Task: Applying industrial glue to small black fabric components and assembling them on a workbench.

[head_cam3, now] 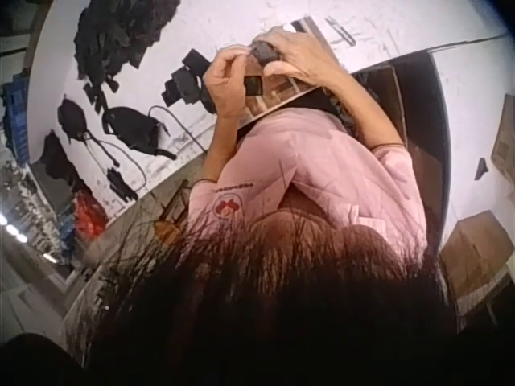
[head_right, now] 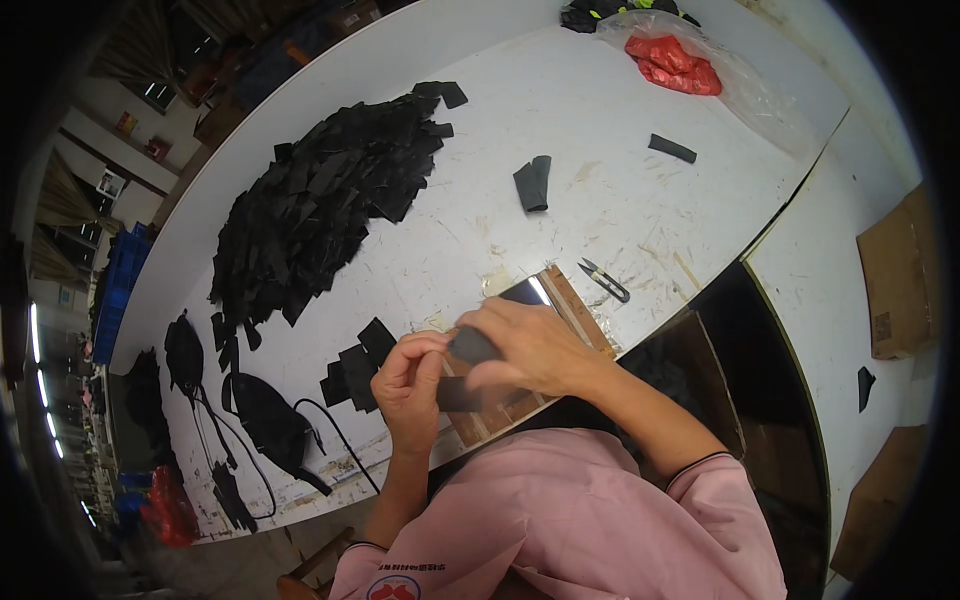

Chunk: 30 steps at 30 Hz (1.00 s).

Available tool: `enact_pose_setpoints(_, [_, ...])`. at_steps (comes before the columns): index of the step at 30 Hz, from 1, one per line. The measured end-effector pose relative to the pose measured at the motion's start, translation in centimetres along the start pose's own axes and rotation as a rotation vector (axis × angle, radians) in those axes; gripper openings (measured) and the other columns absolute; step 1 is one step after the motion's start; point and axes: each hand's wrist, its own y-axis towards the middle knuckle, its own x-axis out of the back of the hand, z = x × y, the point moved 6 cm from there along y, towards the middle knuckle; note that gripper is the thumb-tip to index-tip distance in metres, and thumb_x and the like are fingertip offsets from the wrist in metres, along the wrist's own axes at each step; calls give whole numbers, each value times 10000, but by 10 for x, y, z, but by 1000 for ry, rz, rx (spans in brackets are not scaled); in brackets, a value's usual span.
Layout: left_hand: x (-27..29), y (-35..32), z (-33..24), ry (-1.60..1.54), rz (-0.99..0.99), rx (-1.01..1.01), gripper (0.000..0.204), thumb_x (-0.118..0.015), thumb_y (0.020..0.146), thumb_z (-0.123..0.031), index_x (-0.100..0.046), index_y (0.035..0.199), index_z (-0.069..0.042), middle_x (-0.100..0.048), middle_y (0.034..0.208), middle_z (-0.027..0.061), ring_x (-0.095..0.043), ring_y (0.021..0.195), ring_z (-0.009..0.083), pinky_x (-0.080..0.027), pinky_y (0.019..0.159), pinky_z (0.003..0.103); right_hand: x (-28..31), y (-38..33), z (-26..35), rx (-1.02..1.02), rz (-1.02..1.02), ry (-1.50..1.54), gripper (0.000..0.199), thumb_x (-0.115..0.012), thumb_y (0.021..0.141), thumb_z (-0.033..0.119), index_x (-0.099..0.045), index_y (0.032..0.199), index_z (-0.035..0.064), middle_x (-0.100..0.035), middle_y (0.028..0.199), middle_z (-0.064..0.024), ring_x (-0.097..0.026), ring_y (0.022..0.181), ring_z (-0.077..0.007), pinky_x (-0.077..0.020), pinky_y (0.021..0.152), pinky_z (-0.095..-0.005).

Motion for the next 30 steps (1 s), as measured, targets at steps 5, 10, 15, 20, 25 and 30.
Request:
enact_pose_setpoints(5, [0, -1, -5, -81, -155, 59, 129, -589, 719, 49, -593, 842, 10, -614, 869, 105, -570, 846, 190, -417, 763, 262, -7, 9, -5, -6, 154, -58, 419, -643, 703, 361, -536, 932, 27, -552, 802, -123, -541, 768, -325, -423, 665, -367])
enact_pose_setpoints(10, [-5, 4, -8, 248, -57, -126, 183, -628, 689, 32, -593, 866, 6, -619, 852, 115, -577, 821, 235, -430, 755, 292, -6, 2, -5, 11, 106, -111, 428, -689, 677, 315, -537, 948, 20, -560, 784, -127, -543, 721, -311, -425, 624, -356])
enact_pose_setpoints(15, [-8, 5, -20, 327, -75, -223, 187, -652, 675, 10, -601, 855, 1, -617, 842, 120, -581, 789, 263, -446, 711, 308, -1, 2, -6, -218, 210, 147, 482, -740, 650, 290, -538, 991, 17, -540, 733, -83, -535, 668, -168, -421, 555, -291])
enact_pose_setpoints(20, [-4, 2, -3, 228, -36, -105, 184, -617, 718, 12, -602, 902, 11, -617, 855, 107, -585, 760, 204, -446, 685, 275, -2, -2, -6, -210, 169, 353, 470, -738, 661, 278, -544, 1006, 24, -521, 711, -46, -505, 630, -125, -413, 540, -248])
enact_pose_setpoints(25, [12, -1, 11, -120, -149, 91, 134, -540, 805, 19, -595, 925, 42, -618, 874, 69, -557, 749, 106, -443, 698, 230, 2, 3, 8, 3, 53, -18, 305, -692, 701, 218, -566, 900, 23, -528, 692, -76, -521, 583, -197, -411, 512, -272])
enact_pose_setpoints(30, [11, -2, 22, -365, -153, 170, 134, -522, 814, 25, -586, 929, 51, -605, 898, 77, -554, 829, 115, -432, 768, 245, -2, 4, 20, 162, -10, -328, 146, -640, 724, 124, -532, 714, 26, -491, 636, -92, -507, 551, -263, -384, 456, -335])
